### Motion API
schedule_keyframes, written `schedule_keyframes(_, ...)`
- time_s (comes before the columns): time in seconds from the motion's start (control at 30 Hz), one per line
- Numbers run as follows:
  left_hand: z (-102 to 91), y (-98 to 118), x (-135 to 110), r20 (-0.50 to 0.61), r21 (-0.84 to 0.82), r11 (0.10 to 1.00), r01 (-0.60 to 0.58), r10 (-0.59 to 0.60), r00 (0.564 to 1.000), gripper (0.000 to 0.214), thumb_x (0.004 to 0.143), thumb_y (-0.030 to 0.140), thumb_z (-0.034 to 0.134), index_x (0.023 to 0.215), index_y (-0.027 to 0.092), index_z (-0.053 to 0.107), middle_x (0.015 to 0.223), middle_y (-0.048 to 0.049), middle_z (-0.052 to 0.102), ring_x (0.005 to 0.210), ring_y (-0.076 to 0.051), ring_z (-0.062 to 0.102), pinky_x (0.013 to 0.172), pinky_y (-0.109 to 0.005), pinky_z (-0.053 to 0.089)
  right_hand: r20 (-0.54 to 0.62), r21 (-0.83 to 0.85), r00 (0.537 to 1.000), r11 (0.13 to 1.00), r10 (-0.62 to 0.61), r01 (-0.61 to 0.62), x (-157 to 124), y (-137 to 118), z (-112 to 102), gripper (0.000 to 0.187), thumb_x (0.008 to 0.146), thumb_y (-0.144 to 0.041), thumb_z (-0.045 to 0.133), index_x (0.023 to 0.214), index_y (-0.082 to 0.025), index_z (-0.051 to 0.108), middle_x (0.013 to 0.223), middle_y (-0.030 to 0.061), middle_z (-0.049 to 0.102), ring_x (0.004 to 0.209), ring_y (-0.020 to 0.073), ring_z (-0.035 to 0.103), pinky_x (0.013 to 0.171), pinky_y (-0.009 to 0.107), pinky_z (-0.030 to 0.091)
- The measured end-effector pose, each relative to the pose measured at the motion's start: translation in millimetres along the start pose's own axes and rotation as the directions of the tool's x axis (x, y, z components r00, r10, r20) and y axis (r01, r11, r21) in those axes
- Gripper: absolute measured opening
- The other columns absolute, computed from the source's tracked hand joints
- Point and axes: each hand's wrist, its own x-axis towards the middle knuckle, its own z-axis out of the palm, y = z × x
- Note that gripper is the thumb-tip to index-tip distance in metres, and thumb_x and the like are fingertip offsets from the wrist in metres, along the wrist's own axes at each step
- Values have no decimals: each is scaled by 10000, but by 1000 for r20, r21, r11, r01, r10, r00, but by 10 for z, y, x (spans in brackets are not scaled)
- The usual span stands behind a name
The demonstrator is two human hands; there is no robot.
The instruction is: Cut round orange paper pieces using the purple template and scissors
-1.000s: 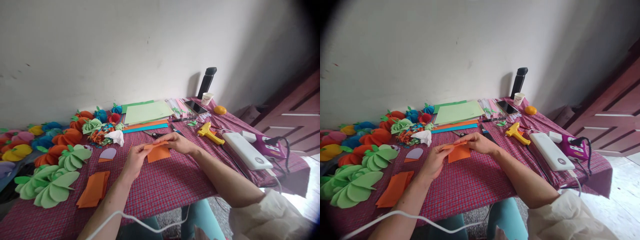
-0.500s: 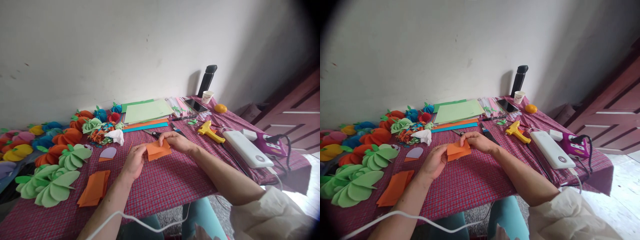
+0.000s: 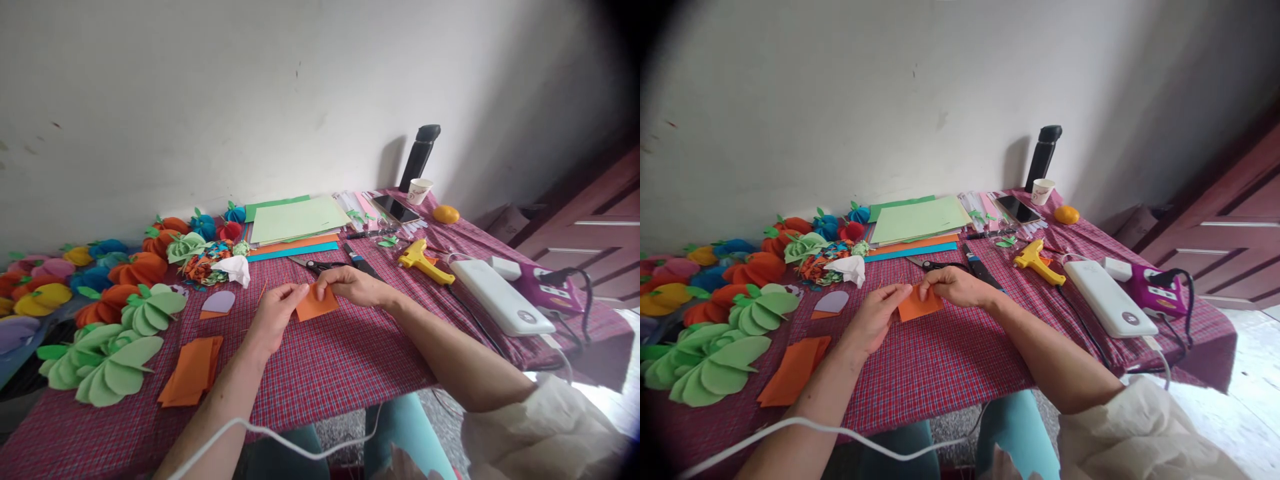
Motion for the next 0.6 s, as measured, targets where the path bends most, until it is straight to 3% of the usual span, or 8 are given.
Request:
schedule_keyframes(0.3, -19, -39, 31, -6, 60, 998, -22, 23, 1000, 223, 690, 352, 651, 771, 145, 669, 769, -37, 646, 727, -138, 553, 687, -247, 416, 31, -7, 999, 1000, 15, -15, -4, -8, 13, 310, 668, -26, 350, 755, -143, 624, 813, 19, 604, 774, 127, 540, 752, 270, 410)
schedule_keyframes(0.4, -24, -36, 36, -29, 63, 998, -23, 25, 999, 229, 680, 348, 658, 786, 145, 665, 763, -42, 647, 727, -148, 564, 680, -253, 422, 43, 115, 998, 992, 41, -46, -12, -9, -19, 334, 654, -30, 392, 862, -146, 625, 840, 15, 608, 768, 121, 539, 733, 257, 415)
schedule_keyframes(0.5, -41, -25, 34, -95, 98, 993, -65, 74, 993, 251, 674, 370, 659, 797, 151, 659, 746, -37, 645, 707, -154, 568, 653, -252, 424, -19, 320, 993, 942, 114, -102, -22, -23, -50, 344, 716, -104, 470, 1044, -160, 556, 804, 3, 591, 681, 100, 527, 645, 226, 423)
schedule_keyframes(0.6, -63, -15, 30, -131, 137, 983, -122, 140, 981, 258, 680, 392, 647, 807, 167, 660, 741, -26, 642, 695, -150, 564, 636, -244, 420, -41, 347, 978, 921, 203, -177, -19, -20, -46, 229, 793, -295, 537, 959, -143, 576, 743, 4, 578, 632, 94, 524, 609, 223, 426)
